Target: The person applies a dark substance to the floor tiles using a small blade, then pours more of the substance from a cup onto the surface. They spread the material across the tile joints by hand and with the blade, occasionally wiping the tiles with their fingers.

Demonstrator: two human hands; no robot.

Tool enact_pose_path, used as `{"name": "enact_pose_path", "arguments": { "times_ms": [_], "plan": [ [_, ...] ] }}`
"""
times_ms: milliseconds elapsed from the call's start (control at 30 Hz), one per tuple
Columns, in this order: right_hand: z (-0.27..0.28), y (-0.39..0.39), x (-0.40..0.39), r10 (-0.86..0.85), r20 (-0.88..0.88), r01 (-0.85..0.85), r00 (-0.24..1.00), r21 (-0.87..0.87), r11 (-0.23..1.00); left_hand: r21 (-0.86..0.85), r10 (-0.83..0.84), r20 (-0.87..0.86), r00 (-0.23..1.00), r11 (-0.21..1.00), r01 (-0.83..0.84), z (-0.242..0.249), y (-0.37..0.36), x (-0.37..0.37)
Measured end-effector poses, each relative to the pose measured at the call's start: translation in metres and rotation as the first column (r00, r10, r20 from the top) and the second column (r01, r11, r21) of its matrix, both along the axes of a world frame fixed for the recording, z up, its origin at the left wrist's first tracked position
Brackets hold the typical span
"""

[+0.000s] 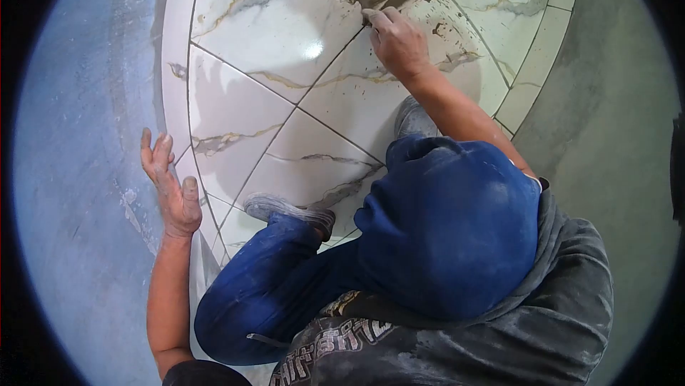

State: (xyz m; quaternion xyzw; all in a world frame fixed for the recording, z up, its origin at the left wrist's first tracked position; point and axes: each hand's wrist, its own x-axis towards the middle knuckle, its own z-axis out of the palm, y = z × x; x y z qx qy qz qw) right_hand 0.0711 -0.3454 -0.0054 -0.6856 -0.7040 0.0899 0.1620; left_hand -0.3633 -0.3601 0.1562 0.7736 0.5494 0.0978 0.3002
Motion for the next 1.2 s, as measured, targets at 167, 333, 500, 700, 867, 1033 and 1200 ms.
{"name": "enact_pose_path", "arguments": {
  "times_ms": [167, 333, 500, 700, 867, 1033, 1200],
  "plan": [
    [-0.004, 0.036, 0.032, -0.010, -0.117, 0.017, 0.993, 0.064, 0.998, -0.240, -0.191, -0.065, 0.979, 0.956, 0.170, -0.009, -0.047, -0.071],
    [0.017, 0.075, 0.041, 0.106, -0.164, -0.100, 0.981, 0.042, 0.994, -0.442, -0.186, -0.159, 0.969, 0.892, 0.099, -0.005, -0.109, -0.120],
    [-0.009, 0.024, 0.033, 0.417, -0.118, -0.424, 0.901, -0.032, 0.905, -0.597, -0.127, -0.350, 0.928, 0.794, -0.116, -0.002, -0.166, -0.130],
    [0.015, -0.015, 0.030, 0.466, -0.290, -0.516, 0.836, -0.126, 0.847, -0.592, -0.069, -0.398, 0.915, 0.781, -0.199, -0.016, -0.190, -0.116],
    [-0.006, -0.002, 0.031, 0.525, -0.165, -0.543, 0.835, -0.091, 0.835, -0.514, -0.046, -0.427, 0.903, 0.834, -0.200, -0.028, -0.182, -0.119],
    [0.027, 0.018, 0.033, 0.409, -0.251, -0.454, 0.877, -0.157, 0.877, -0.447, 0.011, -0.402, 0.916, 0.871, -0.207, -0.033, -0.177, -0.125],
    [0.028, 0.018, 0.042, 0.132, -0.315, -0.175, 0.940, -0.112, 0.978, -0.487, 0.050, -0.383, 0.923, 0.837, -0.248, -0.037, -0.179, -0.124]
  ]
}}
